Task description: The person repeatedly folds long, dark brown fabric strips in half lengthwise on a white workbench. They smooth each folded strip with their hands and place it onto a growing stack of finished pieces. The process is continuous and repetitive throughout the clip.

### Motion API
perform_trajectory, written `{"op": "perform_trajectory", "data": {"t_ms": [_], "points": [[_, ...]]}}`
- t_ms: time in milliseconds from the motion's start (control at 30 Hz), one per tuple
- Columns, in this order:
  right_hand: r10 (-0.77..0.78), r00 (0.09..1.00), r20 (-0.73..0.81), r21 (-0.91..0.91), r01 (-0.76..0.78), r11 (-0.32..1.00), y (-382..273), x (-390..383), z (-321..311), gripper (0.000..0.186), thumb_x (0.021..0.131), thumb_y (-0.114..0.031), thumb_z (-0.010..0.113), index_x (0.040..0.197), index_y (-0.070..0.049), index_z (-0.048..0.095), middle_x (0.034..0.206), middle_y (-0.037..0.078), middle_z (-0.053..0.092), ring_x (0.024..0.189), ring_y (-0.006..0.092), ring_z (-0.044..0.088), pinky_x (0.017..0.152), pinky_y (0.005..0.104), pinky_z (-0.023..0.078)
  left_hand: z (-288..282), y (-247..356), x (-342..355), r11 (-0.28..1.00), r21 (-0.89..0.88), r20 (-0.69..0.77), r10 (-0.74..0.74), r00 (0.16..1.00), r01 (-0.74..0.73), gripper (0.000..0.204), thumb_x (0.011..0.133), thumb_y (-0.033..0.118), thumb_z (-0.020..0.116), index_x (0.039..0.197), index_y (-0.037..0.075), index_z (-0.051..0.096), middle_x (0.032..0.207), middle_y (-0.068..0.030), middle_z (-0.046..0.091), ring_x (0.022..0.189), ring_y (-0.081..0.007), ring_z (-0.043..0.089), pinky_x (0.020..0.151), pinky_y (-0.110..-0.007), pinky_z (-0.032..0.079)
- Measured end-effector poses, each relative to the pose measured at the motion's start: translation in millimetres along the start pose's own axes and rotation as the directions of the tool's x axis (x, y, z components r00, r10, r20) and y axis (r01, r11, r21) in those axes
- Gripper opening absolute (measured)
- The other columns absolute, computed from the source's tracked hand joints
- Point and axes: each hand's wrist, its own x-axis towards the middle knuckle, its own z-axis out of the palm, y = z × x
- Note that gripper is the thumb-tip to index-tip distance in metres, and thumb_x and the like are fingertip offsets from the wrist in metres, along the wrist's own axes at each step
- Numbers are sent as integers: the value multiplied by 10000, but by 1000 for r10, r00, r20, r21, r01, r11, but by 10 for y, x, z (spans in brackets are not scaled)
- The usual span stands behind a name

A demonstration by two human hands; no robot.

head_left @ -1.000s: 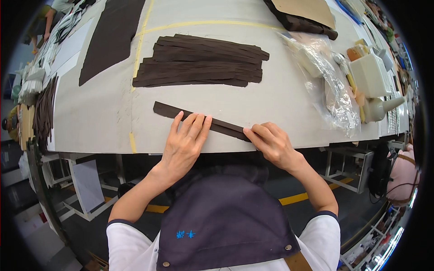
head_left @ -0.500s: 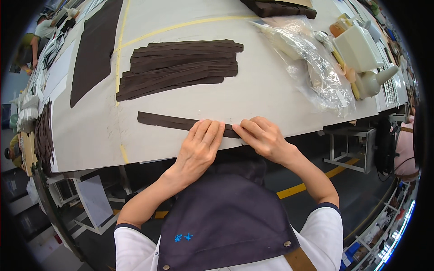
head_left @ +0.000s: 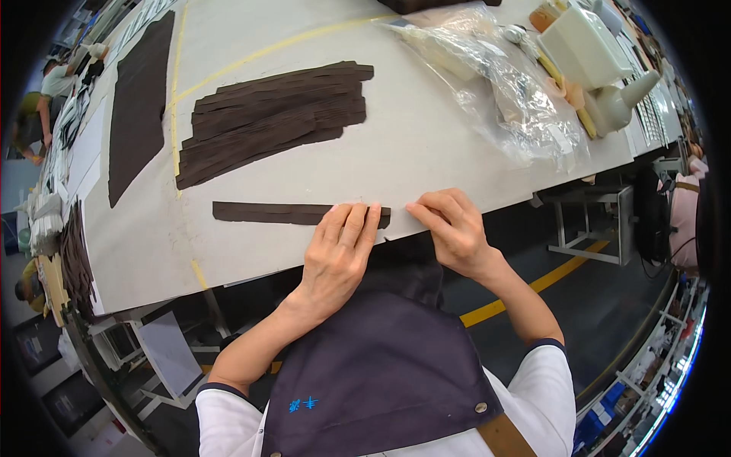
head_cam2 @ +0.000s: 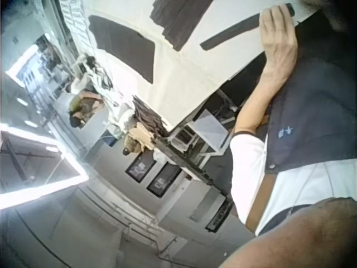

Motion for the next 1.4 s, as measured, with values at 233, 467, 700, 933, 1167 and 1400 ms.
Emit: {"op": "perform_trajectory", "data": {"t_ms": [233, 467, 700, 933, 1167, 1400], "points": [[-17, 1000, 7, -61, 17, 998, -84, 34, 94, 413, 757, -3, 666, 1166, 31, 710, 1065, 114, 646, 933, 291, 637, 797, 420, 517, 3, 12, 11, 999, 28, -5, 16, 1000, -16, 546, 810, -82, 679, 1350, 0, 684, 1271, -131, 618, 1142, -315, 629, 861, -410, 575], [-57, 997, 48, -89, 61, 994, -141, 60, 153, 425, 758, -19, 669, 1179, 25, 701, 1083, 112, 633, 916, 281, 617, 789, 402, 505, 26, 16, 27, 997, 65, -14, 45, 999, -44, 568, 764, -32, 686, 1331, -2, 693, 1263, -133, 629, 1134, -321, 634, 880, -418, 580], [-110, 990, 85, -110, 119, 987, -144, 126, 139, 434, 737, -21, 653, 1155, 84, 701, 1104, 149, 648, 908, 308, 636, 786, 428, 519, 24, -17, 13, 999, 13, -66, 41, 997, -40, 520, 778, -4, 677, 1296, -49, 688, 1257, -144, 632, 1136, -320, 640, 910, -421, 584], [-140, 977, 164, -225, 175, 959, -233, 137, 95, 497, 715, 21, 640, 1202, 106, 697, 1099, 177, 655, 929, 315, 646, 766, 429, 519, -254, -619, -299, 999, -13, -21, 30, 999, -31, 520, 758, -19, 659, 1268, -120, 674, 1182, -190, 654, 1132, -364, 660, 928, -428, 597], [-67, 980, 188, -210, 107, 972, -312, 199, 79, 499, 725, 65, 647, 1221, 58, 703, 1096, 158, 645, 924, 318, 643, 766, 433, 508, -986, -2100, -1050, 884, 380, -41, -277, 960, 272, 438, 840, -72, 635, 1261, 15, 720, 1254, -175, 678, 1183, -374, 649, 999, -473, 541], [34, 973, 227, -71, -18, 997, -396, 797, 340, 425, 815, 48, 736, 1235, 5, 690, 1156, 146, 642, 1046, 340, 626, 898, 449, 491, -866, -1588, -262, 912, -262, 216, -262, 941, 314, 296, 883, 132, 786, 1147, 50, 679, 1175, -115, 662, 1186, -306, 583, 1025, -428, 454]]}}
